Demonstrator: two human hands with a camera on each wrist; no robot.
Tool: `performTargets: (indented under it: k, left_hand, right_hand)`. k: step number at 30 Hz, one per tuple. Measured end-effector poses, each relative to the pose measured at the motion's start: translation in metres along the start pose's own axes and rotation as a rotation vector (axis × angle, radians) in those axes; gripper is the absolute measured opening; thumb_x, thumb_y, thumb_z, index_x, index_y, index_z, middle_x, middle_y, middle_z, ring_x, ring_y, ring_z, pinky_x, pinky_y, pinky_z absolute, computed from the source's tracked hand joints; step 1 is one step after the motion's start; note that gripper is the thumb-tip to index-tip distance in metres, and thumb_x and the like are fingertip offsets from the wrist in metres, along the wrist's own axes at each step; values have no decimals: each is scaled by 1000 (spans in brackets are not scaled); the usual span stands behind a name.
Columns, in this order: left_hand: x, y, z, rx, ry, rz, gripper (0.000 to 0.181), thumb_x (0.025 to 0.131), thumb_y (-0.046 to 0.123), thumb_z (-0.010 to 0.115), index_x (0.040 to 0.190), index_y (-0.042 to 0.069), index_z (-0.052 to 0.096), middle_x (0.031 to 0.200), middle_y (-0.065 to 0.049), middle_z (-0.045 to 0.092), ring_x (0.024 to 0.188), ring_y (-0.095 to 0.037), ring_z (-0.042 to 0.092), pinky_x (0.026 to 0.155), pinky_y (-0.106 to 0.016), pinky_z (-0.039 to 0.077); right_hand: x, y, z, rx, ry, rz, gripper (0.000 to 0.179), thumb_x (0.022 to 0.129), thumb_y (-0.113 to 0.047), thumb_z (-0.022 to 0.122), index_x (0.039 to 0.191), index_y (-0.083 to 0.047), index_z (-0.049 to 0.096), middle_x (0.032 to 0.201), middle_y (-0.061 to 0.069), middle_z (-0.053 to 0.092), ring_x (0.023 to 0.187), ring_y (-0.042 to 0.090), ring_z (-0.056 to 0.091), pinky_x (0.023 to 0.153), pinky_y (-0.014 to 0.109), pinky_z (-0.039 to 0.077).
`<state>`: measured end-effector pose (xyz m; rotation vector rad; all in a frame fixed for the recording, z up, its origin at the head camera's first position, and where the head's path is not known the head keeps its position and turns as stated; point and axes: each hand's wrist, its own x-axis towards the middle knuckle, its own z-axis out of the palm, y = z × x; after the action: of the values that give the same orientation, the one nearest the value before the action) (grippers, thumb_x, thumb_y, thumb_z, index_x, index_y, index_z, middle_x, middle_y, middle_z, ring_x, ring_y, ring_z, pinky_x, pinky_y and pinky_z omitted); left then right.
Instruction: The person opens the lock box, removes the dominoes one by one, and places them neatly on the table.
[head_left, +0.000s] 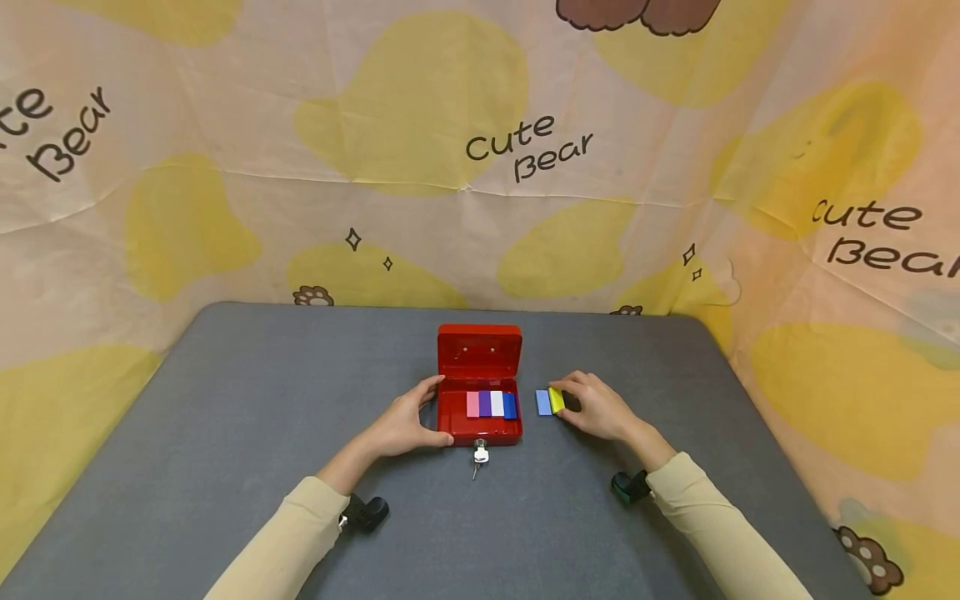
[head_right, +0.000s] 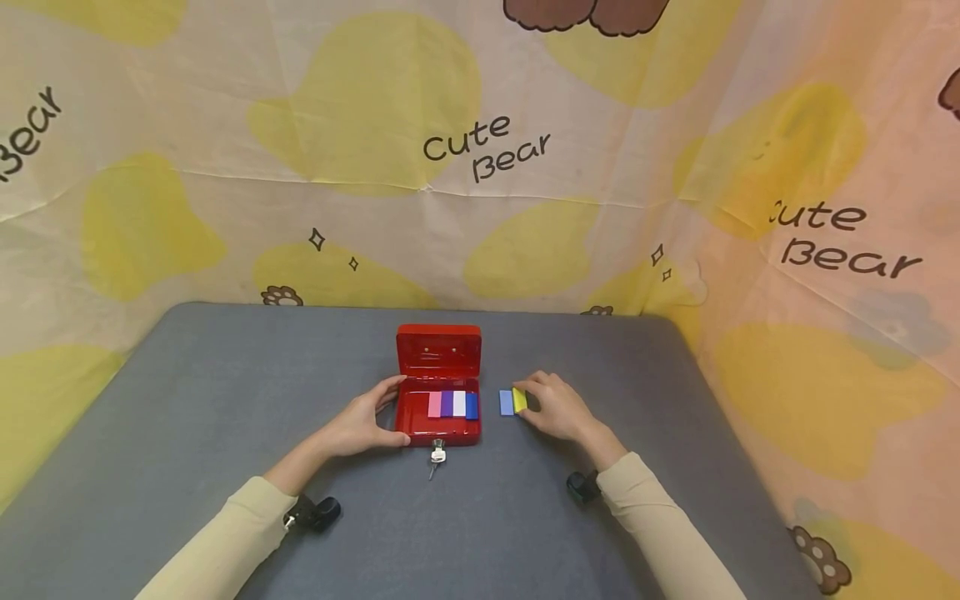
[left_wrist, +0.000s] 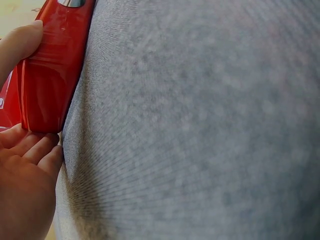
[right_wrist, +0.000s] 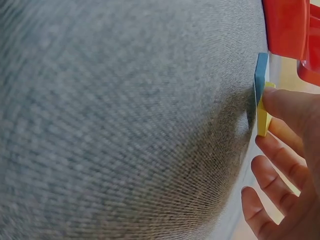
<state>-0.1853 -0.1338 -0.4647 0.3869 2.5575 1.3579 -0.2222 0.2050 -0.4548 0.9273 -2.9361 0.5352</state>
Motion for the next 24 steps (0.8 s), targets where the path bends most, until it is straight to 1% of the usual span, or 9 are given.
performTargets:
  k: [6,15,24]
  left_hand:
    - [1,-1,0,2,-2,3,92,66,27,82,141,11,32,140,-10,42,129,-29,40,101,-46,39]
    - [1,-1,0,7,-1,3,92,66,28,82,141,12,32,140,-10,42,129,-28,41,100,-46,40]
    - [0,0,-1,6,-3,5,91,66,27,82,141,12,32,140,-9,42,129,-28,41,100,-47,39]
  right_hand:
    - [0,2,3,-21,14,-19,40,80,-19,70,118,-7,62,109,9,60,97,25,55,85,42,49]
    - [1,1,4,-54,22,-18,41,78,-17,72,116,-6,63,107,9,60,94,25,56,82,41,49]
    - [1,-1,4,-59,26,-18,41,77,-16,73,115,-5,64,105,9,60,93,24,56,81,41,50]
